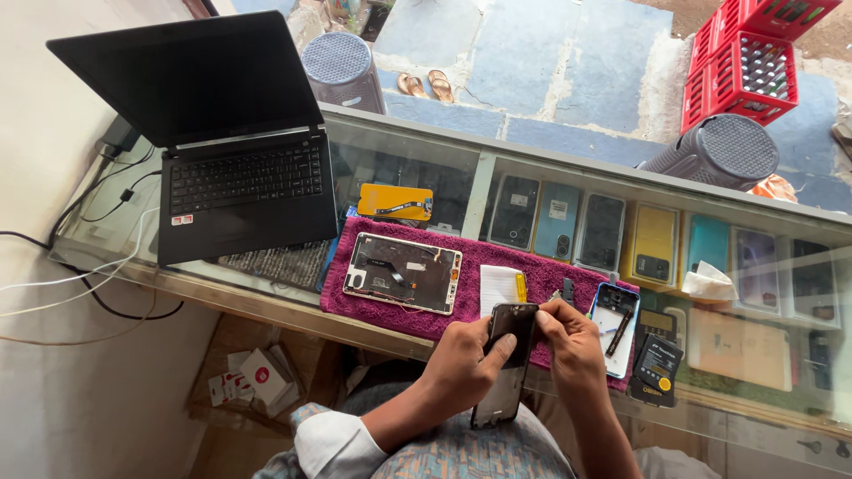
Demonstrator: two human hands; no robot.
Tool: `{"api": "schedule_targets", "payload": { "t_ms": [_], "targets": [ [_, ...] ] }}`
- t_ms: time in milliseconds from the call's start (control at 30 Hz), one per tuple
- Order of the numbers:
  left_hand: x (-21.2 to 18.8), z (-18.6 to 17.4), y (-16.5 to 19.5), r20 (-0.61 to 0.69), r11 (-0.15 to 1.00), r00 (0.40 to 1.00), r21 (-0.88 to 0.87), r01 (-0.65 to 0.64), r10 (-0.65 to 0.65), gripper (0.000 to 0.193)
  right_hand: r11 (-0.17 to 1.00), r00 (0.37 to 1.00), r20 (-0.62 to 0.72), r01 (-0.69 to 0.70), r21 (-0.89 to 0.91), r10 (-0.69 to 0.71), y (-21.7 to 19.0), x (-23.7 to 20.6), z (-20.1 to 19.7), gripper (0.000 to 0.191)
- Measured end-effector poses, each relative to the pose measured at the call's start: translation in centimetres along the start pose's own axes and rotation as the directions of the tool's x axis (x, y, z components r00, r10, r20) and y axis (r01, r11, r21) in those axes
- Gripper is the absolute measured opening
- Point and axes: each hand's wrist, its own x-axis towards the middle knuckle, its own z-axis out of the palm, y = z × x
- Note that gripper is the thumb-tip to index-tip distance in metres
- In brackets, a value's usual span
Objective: The person holds a disassembled smartphone frame and uses a pry tool to scrape old adhesive and residue from the frame's edges, working around the perimeter. They periodically turn the phone over and continue scraping along different sides, with a detached screen assembly and small parts laid out on a towel on the counter.
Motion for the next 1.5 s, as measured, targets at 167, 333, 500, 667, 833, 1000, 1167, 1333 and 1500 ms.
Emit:
{"api": "schedule_targets", "payload": {
  "t_ms": [167, 333, 500, 667, 833, 1000, 1167, 1333, 1500],
  "targets": [
    [0.0, 0.3, 0.2, 0.033, 0.999, 0.999, 0.009, 0.041, -0.041, 0.018, 0.997, 0.999, 0.009, 0.037, 0.064, -0.037, 0.5, -0.2, -0.7, 0.027],
    [-0.1, 0.4, 0.3, 0.041, 0.999, 0.999, 0.009, 0.036, -0.036, 0.018, 0.999, 1.000, 0.002, 0.026, -0.036, -0.026, 1.2, -0.6, -1.3, 0.024],
    [0.0, 0.5, 0.4, 0.078, 0.997, 0.994, 0.039, 0.067, -0.070, 0.019, 0.998, 0.999, 0.012, -0.038, 0.050, 0.037, 1.1, -0.5, -2.1, 0.017],
    [-0.1, 0.5, 0.5, 0.072, 0.997, 0.995, 0.032, 0.069, -0.071, 0.020, 0.997, 0.999, 0.022, -0.036, 0.068, 0.035, 1.3, -0.4, -2.3, 0.022],
    [-0.3, 0.3, 0.5, 0.051, 0.998, 0.997, 0.029, 0.049, -0.051, 0.019, 1.000, 0.999, 0.035, 0.016, -0.003, -0.016, 1.8, -0.3, -2.1, 0.026],
    [-0.2, 0.2, 0.6, 0.069, 0.996, 0.993, 0.027, 0.090, -0.091, 0.019, 1.000, 0.997, 0.076, 0.004, -0.031, -0.002, 1.0, -0.6, -2.1, 0.016],
    [-0.2, 0.4, 0.7, 0.057, 0.997, 0.996, 0.027, 0.072, -0.073, 0.019, 0.923, 0.979, -0.071, 0.152, -0.352, -0.189, 0.1, -0.8, -0.2, 0.018],
    [-0.1, 0.5, 0.6, 0.065, 0.992, 0.991, 0.043, 0.115, -0.118, 0.020, 0.680, 0.949, -0.153, 0.081, -0.728, -0.277, -0.9, -1.1, 1.1, 0.018],
    [0.0, 0.5, 0.5, 0.054, 0.991, 0.992, 0.070, 0.114, -0.117, 0.021, 0.298, 0.838, 0.124, 0.322, -0.898, -0.531, -1.3, -1.1, 1.5, 0.019]
  ]
}}
